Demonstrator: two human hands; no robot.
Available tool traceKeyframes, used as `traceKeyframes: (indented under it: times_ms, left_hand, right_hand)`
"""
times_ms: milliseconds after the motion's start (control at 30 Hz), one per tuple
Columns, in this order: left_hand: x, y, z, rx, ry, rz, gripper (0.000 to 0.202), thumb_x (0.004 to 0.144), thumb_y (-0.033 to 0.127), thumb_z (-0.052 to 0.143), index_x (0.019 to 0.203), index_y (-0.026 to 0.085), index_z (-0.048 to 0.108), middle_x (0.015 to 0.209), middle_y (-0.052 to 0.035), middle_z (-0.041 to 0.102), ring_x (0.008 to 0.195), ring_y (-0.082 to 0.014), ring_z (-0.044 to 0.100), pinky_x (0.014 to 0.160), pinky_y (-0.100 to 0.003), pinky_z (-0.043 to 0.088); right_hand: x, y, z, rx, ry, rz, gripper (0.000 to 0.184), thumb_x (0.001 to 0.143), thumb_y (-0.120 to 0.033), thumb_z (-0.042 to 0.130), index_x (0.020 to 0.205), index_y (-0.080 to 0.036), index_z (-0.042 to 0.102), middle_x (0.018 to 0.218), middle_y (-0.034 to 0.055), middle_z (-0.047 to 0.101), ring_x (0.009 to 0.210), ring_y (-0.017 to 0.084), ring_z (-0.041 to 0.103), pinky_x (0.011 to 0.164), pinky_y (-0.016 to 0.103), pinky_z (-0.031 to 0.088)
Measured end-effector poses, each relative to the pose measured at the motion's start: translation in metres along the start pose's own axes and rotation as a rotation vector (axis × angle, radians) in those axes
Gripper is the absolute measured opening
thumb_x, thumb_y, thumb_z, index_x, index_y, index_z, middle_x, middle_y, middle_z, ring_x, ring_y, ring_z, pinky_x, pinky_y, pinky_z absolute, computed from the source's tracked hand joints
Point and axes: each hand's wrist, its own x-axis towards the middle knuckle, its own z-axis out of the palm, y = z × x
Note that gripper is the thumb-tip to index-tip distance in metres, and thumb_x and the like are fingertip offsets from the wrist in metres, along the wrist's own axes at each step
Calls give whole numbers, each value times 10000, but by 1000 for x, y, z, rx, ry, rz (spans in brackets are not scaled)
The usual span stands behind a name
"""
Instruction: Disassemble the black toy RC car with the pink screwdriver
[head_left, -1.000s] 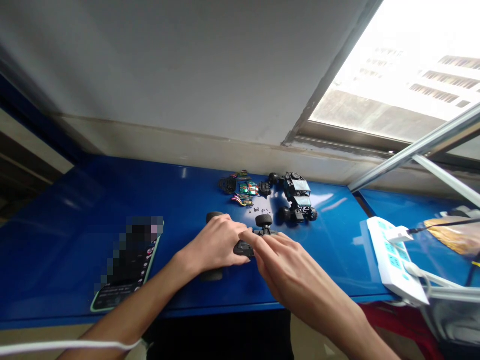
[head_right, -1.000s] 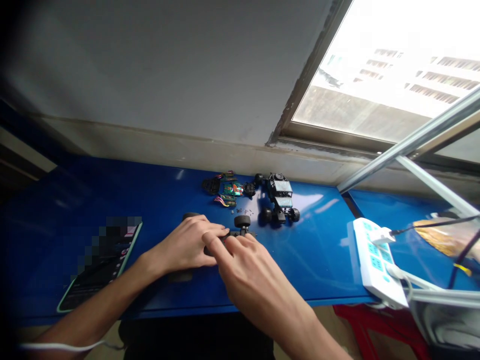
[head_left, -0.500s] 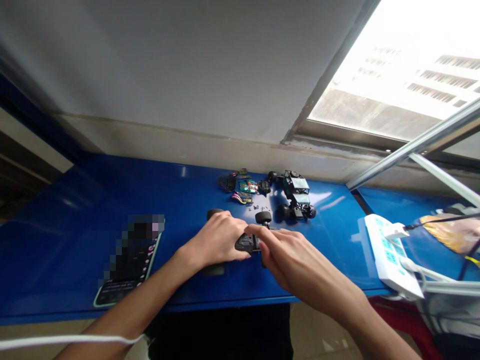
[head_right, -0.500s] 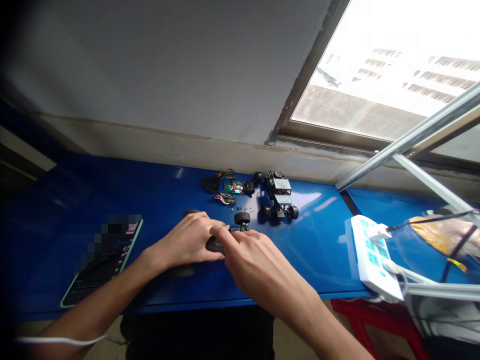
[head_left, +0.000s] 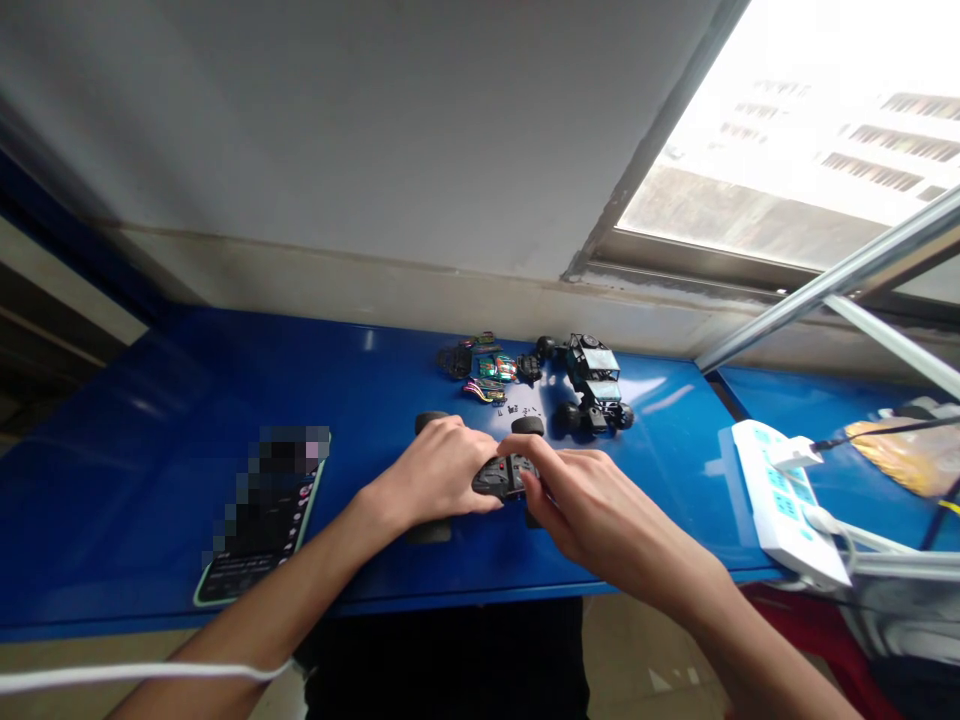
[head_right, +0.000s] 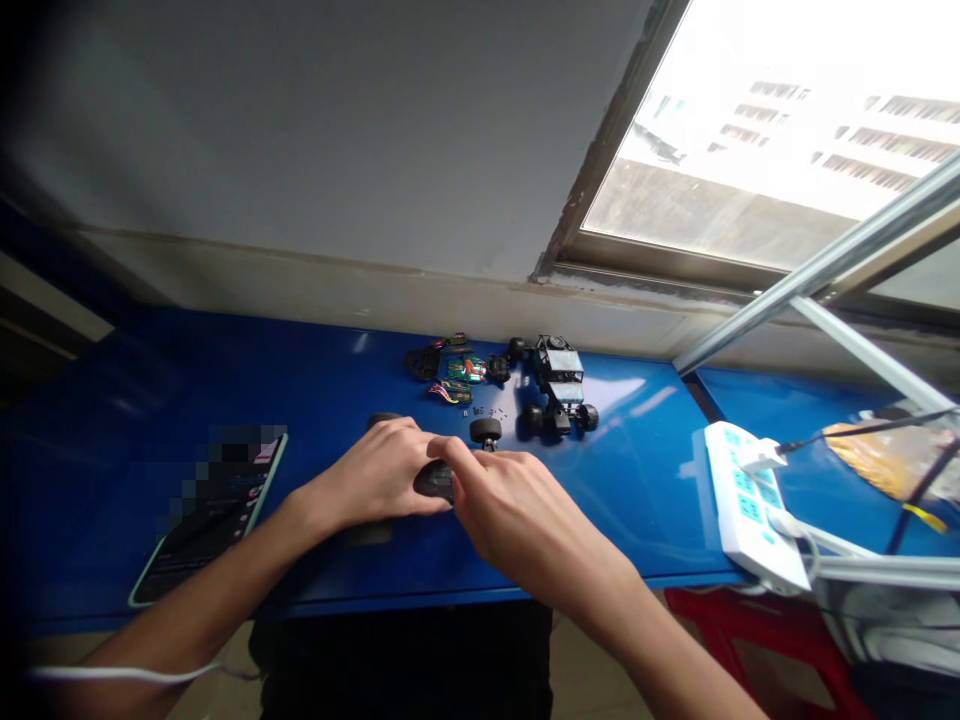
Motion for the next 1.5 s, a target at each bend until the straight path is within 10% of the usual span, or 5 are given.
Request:
traceKeyframes:
  times_ms: [200,400,1033,1267,1500]
  left_hand:
    - [0,0,1,15,1,22,225,827,395,776,913,192,729,955,-71,801,894,-299,733,829,-378,489]
    - [0,-2,3,25,10,39,248,828,413,784,951,206,725,970,-52,801,889,-294,736,823,-374,485]
    - [0,-3,3,20,7,36,250,828,412,794,929,202,703,972,-42,799,886,-285,735,811,-361,478]
    - [0,0,2,4,-14,27,254,836,405,795,984,210,732,1016,-44,799,930,-287,735,860,-375,480]
    - [1,4,-2,70,-6,-8,237,822,403,791,854,176,727,868,-65,787,859,-291,731,777,-363,479]
  right_hand:
    - [-1,-1,-3,57,-1,-22,225,1012,-128,453,1208,-198,540,896,44,727,782,183,685,695,273,445]
    - [2,5,1,-79,2,56,132,1054,-212,482,1149,-204,574,579,-57,592,466,135,537,511,262,225]
    - [-1,8,0,145,23,34,165,1030,-135,473,1157,-217,541,785,-23,669,612,122,572,633,231,384]
    - [1,5,2,-125,-36,64,164,1078,-242,438,1032,-189,586,624,-15,623,521,157,561,542,280,252]
    - [2,3,-6,53,-41,-70,269,1014,-96,441,1261,-189,495,955,65,725,835,202,680,757,293,447]
